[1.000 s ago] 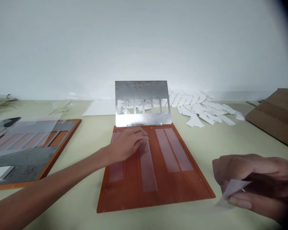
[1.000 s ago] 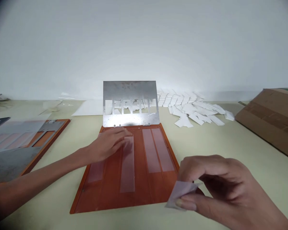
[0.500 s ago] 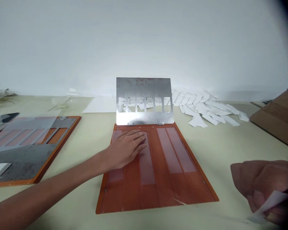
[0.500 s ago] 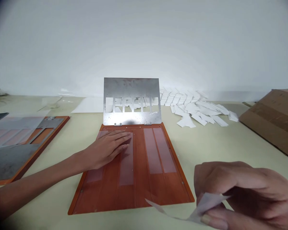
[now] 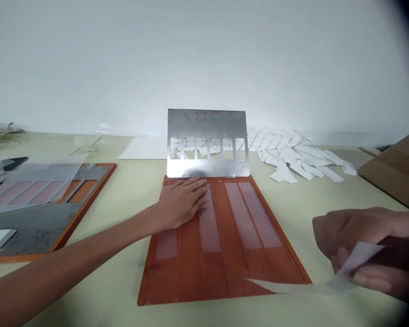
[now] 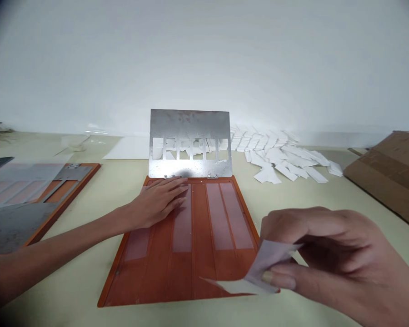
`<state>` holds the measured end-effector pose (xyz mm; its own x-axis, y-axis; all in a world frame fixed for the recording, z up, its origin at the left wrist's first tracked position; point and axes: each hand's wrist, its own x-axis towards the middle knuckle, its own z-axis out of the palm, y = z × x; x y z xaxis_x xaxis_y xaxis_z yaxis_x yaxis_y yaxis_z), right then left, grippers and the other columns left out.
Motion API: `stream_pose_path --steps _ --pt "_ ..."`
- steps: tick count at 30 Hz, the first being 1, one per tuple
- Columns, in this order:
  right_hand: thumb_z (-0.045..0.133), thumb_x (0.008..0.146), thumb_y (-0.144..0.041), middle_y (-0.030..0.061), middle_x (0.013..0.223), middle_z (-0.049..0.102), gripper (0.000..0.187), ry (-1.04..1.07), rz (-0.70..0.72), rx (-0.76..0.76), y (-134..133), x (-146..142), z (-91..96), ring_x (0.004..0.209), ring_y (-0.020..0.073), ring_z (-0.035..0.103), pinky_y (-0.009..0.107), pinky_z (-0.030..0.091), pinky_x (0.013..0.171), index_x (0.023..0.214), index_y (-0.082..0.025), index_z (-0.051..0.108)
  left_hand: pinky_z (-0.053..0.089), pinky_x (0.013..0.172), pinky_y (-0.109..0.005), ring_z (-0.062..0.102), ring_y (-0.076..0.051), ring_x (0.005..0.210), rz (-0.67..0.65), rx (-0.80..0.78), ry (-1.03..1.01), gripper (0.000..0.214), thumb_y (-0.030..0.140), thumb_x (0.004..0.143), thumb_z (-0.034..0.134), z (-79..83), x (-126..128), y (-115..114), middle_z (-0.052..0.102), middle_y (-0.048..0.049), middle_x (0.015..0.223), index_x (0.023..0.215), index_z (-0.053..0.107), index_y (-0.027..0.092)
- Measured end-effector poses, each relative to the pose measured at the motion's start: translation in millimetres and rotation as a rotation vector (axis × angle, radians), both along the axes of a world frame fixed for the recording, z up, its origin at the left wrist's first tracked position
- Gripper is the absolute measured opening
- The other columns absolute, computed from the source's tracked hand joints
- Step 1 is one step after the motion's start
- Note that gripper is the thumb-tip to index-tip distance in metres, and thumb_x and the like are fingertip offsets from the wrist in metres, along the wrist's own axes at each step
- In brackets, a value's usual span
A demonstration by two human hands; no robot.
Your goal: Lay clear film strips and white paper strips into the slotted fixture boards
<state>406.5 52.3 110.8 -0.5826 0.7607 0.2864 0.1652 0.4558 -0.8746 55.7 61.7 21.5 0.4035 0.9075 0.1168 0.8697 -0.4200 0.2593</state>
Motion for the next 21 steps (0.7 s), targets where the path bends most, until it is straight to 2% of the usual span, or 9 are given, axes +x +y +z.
stream_pose_path --steps 3,6,9,10,11,13,15,17,21 --pt "0.076 0.091 -0.034 0.0053 0.062 0.066 0.003 0.015 0.19 -0.002 5 -5 2.3 0.053 0.0202 0.06 0.035 0.05 0.046 0.091 -0.033 0.079 0.022 0.129 -0.059 0.026 -0.033 0.158 0.008 -0.024 -0.08 0.045 0.039 0.11 0.037 1.1 -2 4 0.032 -0.01 0.17 0.145 0.056 0.018" --pt "0.078 0.09 -0.035 0.0048 0.065 0.068 0.003 0.01 0.195 -0.015 7 -9 5.3 0.056 0.0205 0.061 0.036 0.053 0.051 0.092 -0.033 0.079 0.017 0.131 -0.058 0.018 -0.032 0.16 0.024 -0.085 -0.209 0.051 0.044 0.109 0.039 16.3 6 -8 0.025 -0.0106 0.173 0.151 0.048 0.017" --pt "0.083 0.085 -0.036 0.0032 0.067 0.069 0.005 -0.01 0.144 -0.049 10 -19 10.2 0.059 0.0196 0.063 0.033 0.055 0.053 0.087 -0.033 0.079 0.038 0.123 -0.047 0.044 -0.027 0.149 0.005 -0.228 -0.393 0.061 0.06 0.107 0.039 41.1 30 -40 0.045 -0.0092 0.163 0.156 0.042 0.024" --pt "0.085 0.083 -0.036 0.003 0.069 0.071 0.007 -0.018 0.118 -0.073 13 -25 12.1 0.06 0.0191 0.064 0.031 0.055 0.053 0.086 -0.032 0.08 0.049 0.112 -0.038 0.058 -0.021 0.135 -0.028 -0.325 -0.505 0.056 0.061 0.107 0.035 48.4 40 -53 0.056 -0.0054 0.153 0.151 0.048 0.029" --pt "0.086 0.081 -0.036 0.0029 0.072 0.072 0.01 -0.044 0.089 -0.114 18 -32 13.8 0.062 0.0187 0.065 0.03 0.055 0.054 0.085 -0.031 0.08 0.053 0.105 -0.035 0.064 -0.022 0.125 -0.111 -0.583 -0.818 0.05 0.06 0.106 0.043 53.9 50 -65 0.065 -0.0064 0.141 0.139 0.06 0.026" --pt "0.087 0.079 -0.035 0.0028 0.075 0.073 0.012 -0.13 0.053 -0.188 32 -49 15.3 0.063 0.0169 0.065 0.027 0.053 0.055 0.083 -0.027 0.079 0.052 0.093 -0.031 0.069 -0.021 0.105 -0.126 -0.929 -1.186 0.045 0.058 0.099 0.058 57.4 70 -84 0.074 -0.008 0.112 0.116 0.071 0.019" --pt "0.085 0.081 -0.034 0.0014 0.073 0.07 0.012 -0.247 0.072 -0.222 50 -67 12.0 0.063 0.0144 0.063 0.024 0.049 0.056 0.082 -0.024 0.079 0.049 0.079 -0.025 0.068 -0.017 0.087 -0.023 -1.107 -1.414 0.045 0.059 0.093 0.067 51.2 86 -95 0.074 -0.008 0.093 0.1 0.073 0.014" --pt "0.084 0.081 -0.033 0.0002 0.072 0.07 0.012 -0.33 0.128 -0.239 70 -82 2.4 0.064 0.0134 0.063 0.023 0.048 0.057 0.084 -0.023 0.079 0.043 0.065 -0.021 0.066 -0.014 0.076 0.108 -1.236 -1.519 0.043 0.055 0.095 0.064 40.4 96 -97 0.074 -0.009 0.086 0.096 0.073 0.013" --pt "0.08 0.082 -0.033 0.0014 0.076 0.073 0.014 -0.457 0.211 -0.253 99 -101 -27.2 0.063 0.0139 0.065 0.026 0.051 0.061 0.084 -0.019 0.077 0.032 0.05 -0.021 0.057 -0.01 0.054 0.464 -1.506 -1.327 0.052 0.047 0.108 0.043 25.5 104 -86 0.071 -0.0081 0.075 0.087 0.074 0.011"
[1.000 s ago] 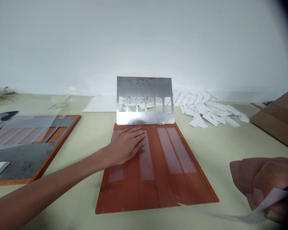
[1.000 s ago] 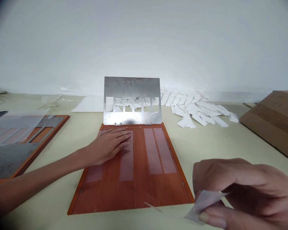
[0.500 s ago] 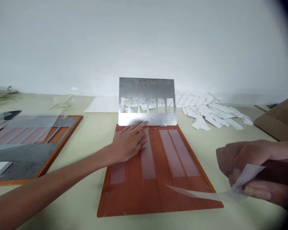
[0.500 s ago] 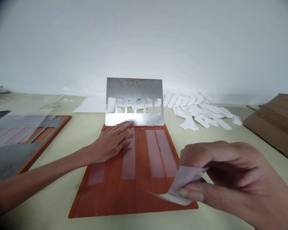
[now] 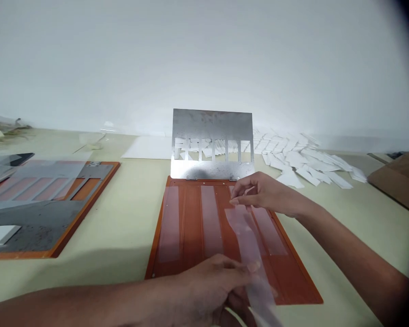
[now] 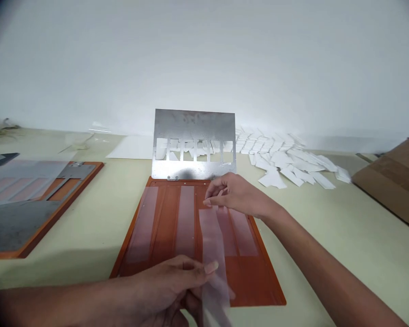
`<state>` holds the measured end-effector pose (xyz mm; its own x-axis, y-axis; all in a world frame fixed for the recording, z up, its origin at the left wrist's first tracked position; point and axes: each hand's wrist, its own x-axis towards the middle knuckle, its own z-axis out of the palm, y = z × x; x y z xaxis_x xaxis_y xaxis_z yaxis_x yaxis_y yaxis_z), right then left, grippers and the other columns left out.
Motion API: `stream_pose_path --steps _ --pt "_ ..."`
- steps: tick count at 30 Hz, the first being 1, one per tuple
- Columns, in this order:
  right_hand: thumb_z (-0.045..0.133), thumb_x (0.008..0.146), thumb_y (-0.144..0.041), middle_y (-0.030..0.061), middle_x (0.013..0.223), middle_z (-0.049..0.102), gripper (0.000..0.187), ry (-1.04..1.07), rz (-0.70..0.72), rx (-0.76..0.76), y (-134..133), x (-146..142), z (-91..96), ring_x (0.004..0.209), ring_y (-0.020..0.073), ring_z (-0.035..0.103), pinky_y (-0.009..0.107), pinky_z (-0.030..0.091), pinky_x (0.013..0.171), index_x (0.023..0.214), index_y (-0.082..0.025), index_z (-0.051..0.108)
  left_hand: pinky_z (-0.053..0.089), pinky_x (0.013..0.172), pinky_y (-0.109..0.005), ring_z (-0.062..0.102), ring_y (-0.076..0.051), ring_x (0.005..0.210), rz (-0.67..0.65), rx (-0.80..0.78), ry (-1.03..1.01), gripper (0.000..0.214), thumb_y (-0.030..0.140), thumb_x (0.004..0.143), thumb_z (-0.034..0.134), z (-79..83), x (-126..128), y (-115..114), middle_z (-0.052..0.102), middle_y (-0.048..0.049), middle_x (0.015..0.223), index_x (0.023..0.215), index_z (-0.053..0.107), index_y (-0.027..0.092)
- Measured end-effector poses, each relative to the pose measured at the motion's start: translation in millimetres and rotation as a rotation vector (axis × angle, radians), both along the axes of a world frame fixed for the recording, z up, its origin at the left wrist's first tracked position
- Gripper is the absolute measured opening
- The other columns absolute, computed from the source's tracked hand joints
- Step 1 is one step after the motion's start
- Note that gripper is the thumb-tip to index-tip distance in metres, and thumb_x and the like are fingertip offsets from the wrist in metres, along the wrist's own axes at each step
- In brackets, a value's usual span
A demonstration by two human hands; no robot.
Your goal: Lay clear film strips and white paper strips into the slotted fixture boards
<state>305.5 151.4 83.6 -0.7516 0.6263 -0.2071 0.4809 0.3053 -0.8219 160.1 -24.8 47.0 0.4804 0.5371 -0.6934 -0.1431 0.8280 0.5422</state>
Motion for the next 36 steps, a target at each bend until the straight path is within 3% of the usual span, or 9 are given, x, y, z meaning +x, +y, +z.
stream_pose_path --steps 3,7,11,13,16,18,24,30,36 --pt "0.076 0.084 -0.034 0.0018 0.075 0.074 0.015 -0.066 0.001 0.096 10 -8 -16.3 0.066 0.0164 0.068 0.029 0.054 0.066 0.081 -0.018 0.075 0.025 0.046 -0.023 0.043 -0.01 0.043 -0.073 -0.13 0.171 0.067 0.06 0.106 0.037 -1.8 -2 4 0.061 -0.0033 0.059 0.079 0.073 0.011" --pt "0.075 0.085 -0.031 0.0007 0.074 0.074 0.012 -0.089 -0.048 0.201 3 -11 -18.8 0.067 0.018 0.07 0.031 0.054 0.067 0.082 -0.02 0.075 0.024 0.047 -0.023 0.038 -0.01 0.045 -0.193 0.075 0.247 0.071 0.071 0.1 0.041 7.2 -16 -4 0.054 0.0003 0.057 0.088 0.078 0.012" --pt "0.061 0.099 -0.035 0.0017 0.089 0.077 0.021 -0.083 -0.042 0.527 -30 9 -13.7 0.074 0.0182 0.07 0.032 0.055 0.066 0.094 -0.024 0.078 0.038 0.059 -0.021 0.054 -0.012 0.065 -0.412 0.585 0.443 0.048 0.054 0.103 0.049 24.3 -37 -22 0.063 -0.0004 0.073 0.09 0.076 0.016" --pt "0.05 0.106 -0.032 0.0039 0.108 0.078 0.028 -0.06 0.054 0.674 -51 26 -15.5 0.091 0.0202 0.072 0.035 0.059 0.077 0.112 -0.025 0.077 0.047 0.066 -0.022 0.066 -0.016 0.076 -0.525 0.905 0.664 0.039 0.042 0.106 0.048 26.7 -46 -28 0.072 -0.0025 0.083 0.09 0.075 0.018" --pt "0.042 0.109 -0.022 0.0053 0.139 0.068 0.037 -0.062 0.213 0.843 -78 46 -25.7 0.124 0.022 0.065 0.041 0.053 0.109 0.139 -0.024 0.064 0.059 0.09 -0.034 0.074 -0.026 0.105 -0.483 1.383 1.003 0.038 0.032 0.109 0.039 17.9 -56 -27 0.078 -0.0086 0.117 0.121 0.072 0.017" --pt "0.042 0.109 -0.02 0.005 0.146 0.064 0.04 -0.111 0.276 0.923 -88 52 -34.7 0.126 0.0231 0.063 0.044 0.049 0.114 0.144 -0.022 0.061 0.053 0.11 -0.045 0.063 -0.03 0.131 -0.423 1.575 1.21 0.047 0.032 0.111 0.031 8.2 -62 -16 0.064 -0.0121 0.146 0.145 0.056 0.012" --pt "0.04 0.111 -0.024 0.0033 0.144 0.066 0.038 -0.185 0.247 0.997 -92 43 -51.4 0.116 0.0248 0.063 0.044 0.056 0.103 0.139 -0.018 0.066 0.03 0.13 -0.052 0.026 -0.027 0.159 -0.568 1.42 1.364 0.06 0.044 0.112 0.026 -16.0 -79 31 0.023 -0.007 0.172 0.163 0.027 0.012" --pt "0.037 0.112 -0.027 0.0041 0.15 0.061 0.042 -0.178 0.192 1.033 -82 36 -54.8 0.123 0.0275 0.061 0.049 0.054 0.105 0.146 -0.019 0.06 0.023 0.132 -0.051 0.016 -0.025 0.161 -0.523 1.394 1.361 0.062 0.047 0.112 0.025 -30.1 -92 61 0.018 -0.0065 0.173 0.165 0.019 0.015" --pt "0.036 0.112 -0.03 0.0043 0.153 0.058 0.043 -0.217 0.199 0.978 -65 26 -54.1 0.117 0.0296 0.062 0.053 0.054 0.104 0.142 -0.021 0.065 0.02 0.132 -0.053 0.016 -0.027 0.161 -0.497 1.402 1.368 0.059 0.048 0.112 0.025 -26.3 -98 78 0.024 -0.0047 0.173 0.162 0.031 0.018"
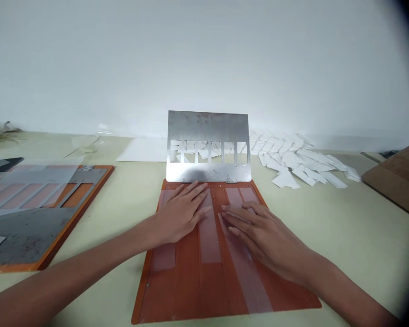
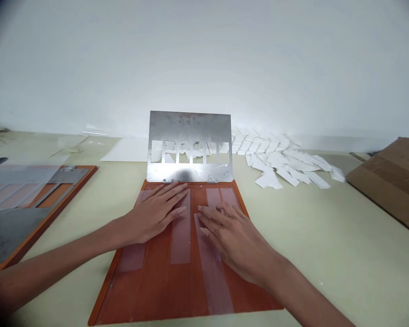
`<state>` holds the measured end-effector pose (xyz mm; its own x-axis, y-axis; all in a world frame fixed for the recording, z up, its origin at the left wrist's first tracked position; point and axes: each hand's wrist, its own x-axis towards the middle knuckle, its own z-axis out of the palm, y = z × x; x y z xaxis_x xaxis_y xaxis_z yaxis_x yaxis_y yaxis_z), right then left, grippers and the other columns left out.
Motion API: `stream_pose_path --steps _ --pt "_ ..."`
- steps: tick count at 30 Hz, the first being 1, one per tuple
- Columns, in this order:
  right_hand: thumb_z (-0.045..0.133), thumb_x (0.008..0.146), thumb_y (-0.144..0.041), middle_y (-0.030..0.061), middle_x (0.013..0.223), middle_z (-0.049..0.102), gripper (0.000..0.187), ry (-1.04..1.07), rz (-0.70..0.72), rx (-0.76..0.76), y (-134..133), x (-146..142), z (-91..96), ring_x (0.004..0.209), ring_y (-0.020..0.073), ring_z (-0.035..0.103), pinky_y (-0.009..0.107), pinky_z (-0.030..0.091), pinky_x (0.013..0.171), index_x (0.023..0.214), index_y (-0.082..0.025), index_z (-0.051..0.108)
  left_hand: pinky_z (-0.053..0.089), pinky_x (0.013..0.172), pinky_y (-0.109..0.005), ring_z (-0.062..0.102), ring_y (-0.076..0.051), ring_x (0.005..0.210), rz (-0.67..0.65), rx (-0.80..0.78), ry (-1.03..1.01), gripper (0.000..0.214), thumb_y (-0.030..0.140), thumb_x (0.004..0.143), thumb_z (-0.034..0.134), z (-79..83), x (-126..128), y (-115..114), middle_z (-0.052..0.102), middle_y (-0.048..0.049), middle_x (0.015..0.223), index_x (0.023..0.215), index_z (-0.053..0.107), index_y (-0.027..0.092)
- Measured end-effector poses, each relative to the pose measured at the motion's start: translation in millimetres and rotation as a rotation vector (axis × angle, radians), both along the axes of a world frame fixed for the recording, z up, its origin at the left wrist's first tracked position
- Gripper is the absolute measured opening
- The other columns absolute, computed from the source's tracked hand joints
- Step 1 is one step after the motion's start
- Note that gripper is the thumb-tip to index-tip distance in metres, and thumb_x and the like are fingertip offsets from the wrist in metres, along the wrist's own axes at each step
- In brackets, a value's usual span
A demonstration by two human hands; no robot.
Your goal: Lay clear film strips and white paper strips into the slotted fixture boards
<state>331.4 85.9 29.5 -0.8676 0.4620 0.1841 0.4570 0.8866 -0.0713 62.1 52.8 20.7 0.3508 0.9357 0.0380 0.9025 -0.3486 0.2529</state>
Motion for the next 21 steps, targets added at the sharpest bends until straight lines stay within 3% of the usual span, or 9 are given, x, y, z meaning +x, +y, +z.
stream_pose_path --steps 8,14,21 --pt "0.036 0.112 -0.033 0.0049 0.156 0.054 0.041 0.009 -0.029 -0.035 14 -12 0.2 0.127 0.0295 0.056 0.052 0.049 0.11 0.137 -0.021 0.066 0.025 0.13 -0.053 0.018 -0.025 0.161 0.039 0.062 -0.06 0.055 0.05 0.112 0.027 15.0 -8 -18 0.023 -0.0024 0.174 0.162 0.031 0.026" --pt "0.033 0.112 -0.031 0.0113 0.155 0.054 0.044 0.004 -0.054 -0.026 25 -22 0.3 0.14 0.0307 0.049 0.056 0.042 0.117 0.139 -0.017 0.064 0.032 0.129 -0.052 0.028 -0.025 0.158 0.082 0.11 -0.125 0.057 0.047 0.111 0.033 27.1 -15 -63 0.028 -0.0043 0.172 0.164 0.021 0.027" --pt "0.035 0.111 -0.039 0.0094 0.161 0.047 0.047 0.004 -0.113 -0.036 39 -29 -8.9 0.141 0.0339 0.047 0.059 0.043 0.115 0.148 -0.021 0.057 0.029 0.128 -0.037 0.035 -0.021 0.152 0.12 0.292 -0.267 0.051 0.032 0.109 0.042 17.5 -43 -107 0.041 -0.0004 0.164 0.159 0.03 0.031"
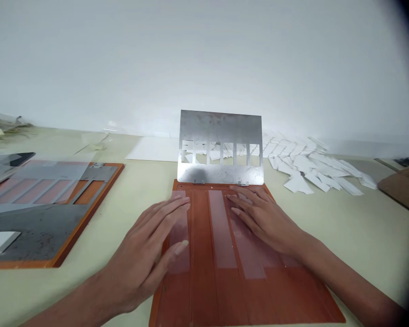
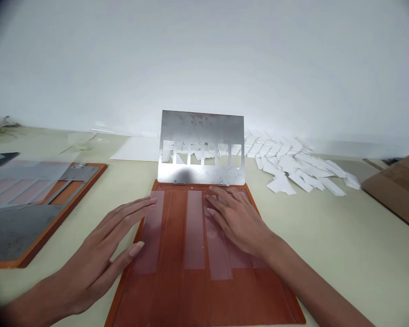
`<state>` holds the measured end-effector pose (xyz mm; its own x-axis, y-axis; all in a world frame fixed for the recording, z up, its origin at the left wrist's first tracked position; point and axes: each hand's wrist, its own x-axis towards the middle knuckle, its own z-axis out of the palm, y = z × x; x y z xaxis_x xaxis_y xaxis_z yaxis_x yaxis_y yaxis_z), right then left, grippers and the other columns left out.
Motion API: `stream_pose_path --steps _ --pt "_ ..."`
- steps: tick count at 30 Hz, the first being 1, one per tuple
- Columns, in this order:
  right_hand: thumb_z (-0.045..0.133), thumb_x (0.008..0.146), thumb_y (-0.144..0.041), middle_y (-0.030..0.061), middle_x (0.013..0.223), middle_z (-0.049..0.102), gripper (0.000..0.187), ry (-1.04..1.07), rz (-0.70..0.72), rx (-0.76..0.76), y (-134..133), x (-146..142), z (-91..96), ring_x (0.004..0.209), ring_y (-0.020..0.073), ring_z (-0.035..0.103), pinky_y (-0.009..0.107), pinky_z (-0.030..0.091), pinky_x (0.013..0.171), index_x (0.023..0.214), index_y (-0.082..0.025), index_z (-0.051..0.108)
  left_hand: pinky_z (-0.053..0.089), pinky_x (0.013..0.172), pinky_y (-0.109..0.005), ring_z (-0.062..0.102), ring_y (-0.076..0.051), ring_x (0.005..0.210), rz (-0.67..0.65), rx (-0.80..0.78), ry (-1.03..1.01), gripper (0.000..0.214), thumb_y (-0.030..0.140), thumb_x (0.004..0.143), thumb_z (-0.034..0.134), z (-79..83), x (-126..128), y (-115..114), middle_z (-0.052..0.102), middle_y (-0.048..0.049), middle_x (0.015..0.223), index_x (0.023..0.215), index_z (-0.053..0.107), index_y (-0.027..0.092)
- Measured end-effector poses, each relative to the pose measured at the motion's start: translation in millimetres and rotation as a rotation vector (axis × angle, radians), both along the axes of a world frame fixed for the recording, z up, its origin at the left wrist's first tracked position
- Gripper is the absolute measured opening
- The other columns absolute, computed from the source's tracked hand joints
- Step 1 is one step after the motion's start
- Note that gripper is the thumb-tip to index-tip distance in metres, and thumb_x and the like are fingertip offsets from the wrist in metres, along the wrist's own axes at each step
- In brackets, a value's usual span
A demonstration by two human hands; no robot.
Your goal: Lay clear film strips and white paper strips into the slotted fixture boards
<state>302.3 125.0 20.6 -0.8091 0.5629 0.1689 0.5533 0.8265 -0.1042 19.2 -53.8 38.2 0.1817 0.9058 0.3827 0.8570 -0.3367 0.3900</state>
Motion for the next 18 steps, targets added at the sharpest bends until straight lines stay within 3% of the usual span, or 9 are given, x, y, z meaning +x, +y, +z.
stream_pose_path --steps 7,18 --pt "0.034 0.111 -0.039 0.0068 0.161 0.047 0.046 0.019 -0.024 -0.003 9 -2 -3.5 0.141 0.0322 0.047 0.058 0.042 0.115 0.149 -0.024 0.056 0.042 0.118 -0.036 0.049 -0.021 0.14 0.107 0.018 -0.192 0.042 0.028 0.108 0.043 -22.4 -22 -4 0.054 -0.0007 0.15 0.15 0.043 0.035" --pt "0.034 0.111 -0.043 0.0033 0.162 0.045 0.047 0.069 -0.053 -0.038 12 -7 -4.4 0.142 0.0312 0.044 0.057 0.041 0.118 0.148 -0.026 0.057 0.046 0.11 -0.039 0.053 -0.021 0.131 0.107 -0.031 -0.36 0.035 0.029 0.109 0.042 -23.2 -26 -1 0.057 -0.0032 0.14 0.143 0.047 0.035"
